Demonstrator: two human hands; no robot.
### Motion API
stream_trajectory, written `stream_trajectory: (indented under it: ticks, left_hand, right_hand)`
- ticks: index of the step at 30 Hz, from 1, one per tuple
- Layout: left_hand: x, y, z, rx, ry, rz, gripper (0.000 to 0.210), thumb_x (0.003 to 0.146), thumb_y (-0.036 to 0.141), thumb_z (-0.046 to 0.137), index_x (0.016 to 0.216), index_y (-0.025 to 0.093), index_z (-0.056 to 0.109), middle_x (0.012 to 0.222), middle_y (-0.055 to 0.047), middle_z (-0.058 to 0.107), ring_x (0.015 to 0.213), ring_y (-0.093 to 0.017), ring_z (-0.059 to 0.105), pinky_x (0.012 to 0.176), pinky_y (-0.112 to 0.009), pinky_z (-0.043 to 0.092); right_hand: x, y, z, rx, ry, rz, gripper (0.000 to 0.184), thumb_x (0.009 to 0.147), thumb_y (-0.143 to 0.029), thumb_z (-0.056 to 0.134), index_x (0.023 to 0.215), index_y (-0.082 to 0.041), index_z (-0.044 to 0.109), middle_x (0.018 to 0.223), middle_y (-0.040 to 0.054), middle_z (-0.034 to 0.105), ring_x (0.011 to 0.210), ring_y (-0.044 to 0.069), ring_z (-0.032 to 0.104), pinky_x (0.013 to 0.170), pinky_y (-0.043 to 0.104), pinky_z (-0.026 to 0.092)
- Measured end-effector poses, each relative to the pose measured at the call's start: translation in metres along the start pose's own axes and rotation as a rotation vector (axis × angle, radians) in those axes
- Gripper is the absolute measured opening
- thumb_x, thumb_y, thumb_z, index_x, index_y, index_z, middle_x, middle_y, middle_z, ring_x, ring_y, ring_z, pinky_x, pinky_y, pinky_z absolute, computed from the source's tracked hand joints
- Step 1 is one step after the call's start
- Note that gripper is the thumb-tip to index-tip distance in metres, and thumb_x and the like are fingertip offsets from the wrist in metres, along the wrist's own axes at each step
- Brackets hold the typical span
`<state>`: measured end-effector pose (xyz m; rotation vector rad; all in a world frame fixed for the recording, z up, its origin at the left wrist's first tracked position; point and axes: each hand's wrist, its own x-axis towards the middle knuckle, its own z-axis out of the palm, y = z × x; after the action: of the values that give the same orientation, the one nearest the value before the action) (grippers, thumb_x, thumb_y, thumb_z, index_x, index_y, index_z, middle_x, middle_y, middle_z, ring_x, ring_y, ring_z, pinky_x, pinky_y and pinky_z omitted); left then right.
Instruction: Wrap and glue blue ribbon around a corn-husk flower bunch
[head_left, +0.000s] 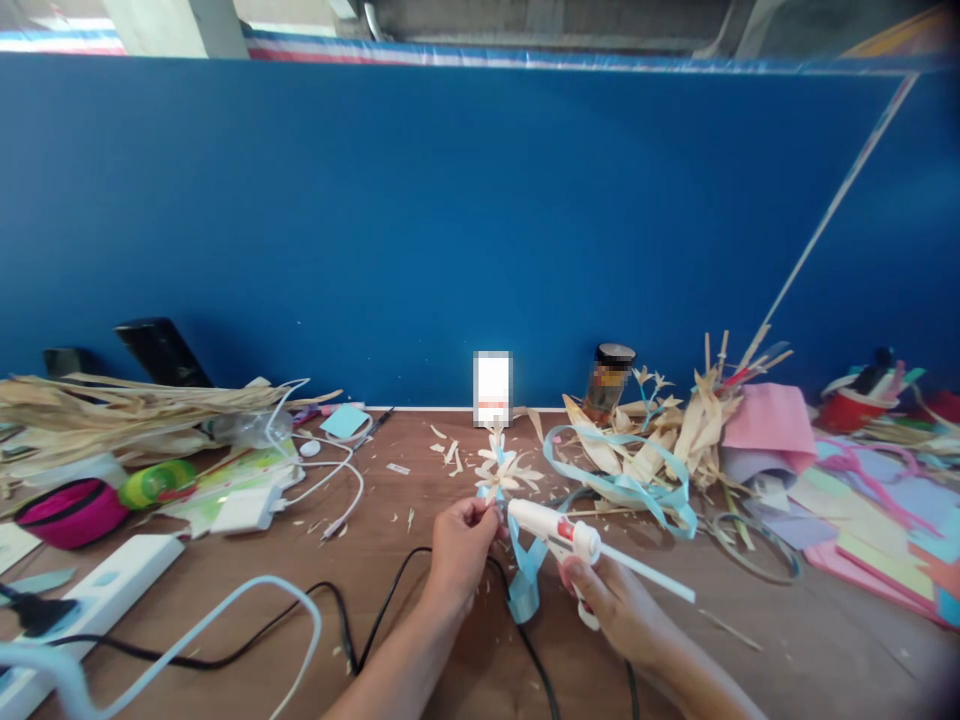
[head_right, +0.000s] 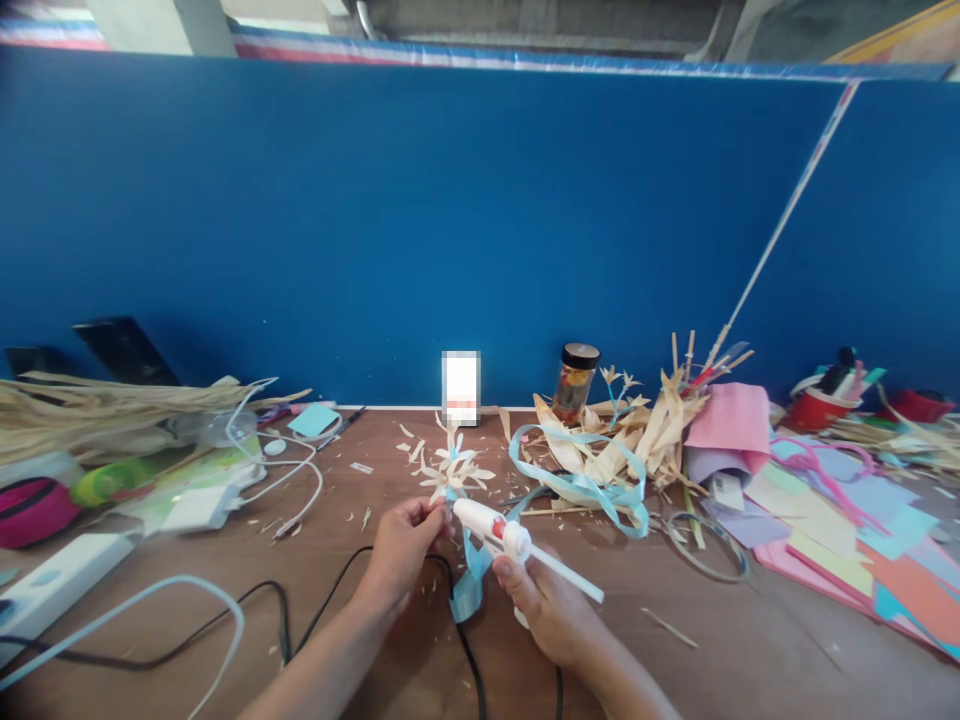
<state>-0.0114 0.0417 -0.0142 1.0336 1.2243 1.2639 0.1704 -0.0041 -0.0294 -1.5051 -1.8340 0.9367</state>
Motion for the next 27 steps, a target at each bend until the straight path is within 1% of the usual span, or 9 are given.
stream_trajectory:
  ticks: [5,11,16,21,27]
  left_hand:
    - [-0.0003,-0.0011,0.0008,-0.021,-0.016,-0.001,0.021,0.065,0.033,0.060,0.060,0.013,0.058,0.048,0.001,0.055,0.046,-0.008,0.047,0.044,-0.018,0.034]
    - [0.0010,-0.0017,0.0005,-0.005,0.013,-0.002,0.017,0.064,0.030,0.060,0.061,0.013,0.060,0.048,0.001,0.056,0.045,-0.008,0.047,0.044,-0.017,0.034]
    - [0.0008,-0.0030,0.0005,-0.019,-0.009,0.003,0.019,0.065,0.031,0.060,0.061,0.012,0.059,0.048,0.000,0.056,0.045,-0.008,0.047,0.044,-0.017,0.034]
    - [0.0003,-0.0012,0.0002,-0.004,0.004,0.004,0.017,0.065,0.028,0.059,0.060,0.012,0.059,0.049,0.000,0.056,0.045,-0.008,0.047,0.044,-0.017,0.034]
    - [0.0000,-0.0001,0.0003,-0.028,-0.005,0.005,0.021,0.064,0.033,0.061,0.060,0.013,0.059,0.048,0.000,0.056,0.045,-0.009,0.048,0.043,-0.018,0.034]
  right_hand:
    - [0.0004,-0.0031,-0.0002,0.022,0.011,-0.002,0.044,0.084,-0.052,0.027,0.068,-0.017,0.049,0.063,0.0006,0.047,0.059,0.013,0.043,0.055,0.024,0.036]
    - [-0.0005,-0.0069,-0.0011,-0.023,0.012,-0.038,0.043,0.084,-0.051,0.028,0.068,-0.017,0.049,0.064,0.0009,0.049,0.060,0.013,0.044,0.055,0.024,0.036]
    - [0.0005,-0.0054,-0.0010,-0.012,0.015,-0.010,0.045,0.084,-0.051,0.026,0.068,-0.017,0.050,0.063,0.0009,0.049,0.059,0.013,0.044,0.054,0.024,0.036]
    - [-0.0011,-0.0046,-0.0011,-0.051,0.010,0.002,0.045,0.084,-0.052,0.027,0.069,-0.017,0.051,0.065,0.0015,0.050,0.061,0.014,0.045,0.056,0.025,0.036]
    - [-0.0020,-0.0096,-0.0032,-0.047,0.017,-0.014,0.045,0.085,-0.050,0.027,0.068,-0.017,0.051,0.064,0.0014,0.050,0.060,0.014,0.045,0.055,0.025,0.036]
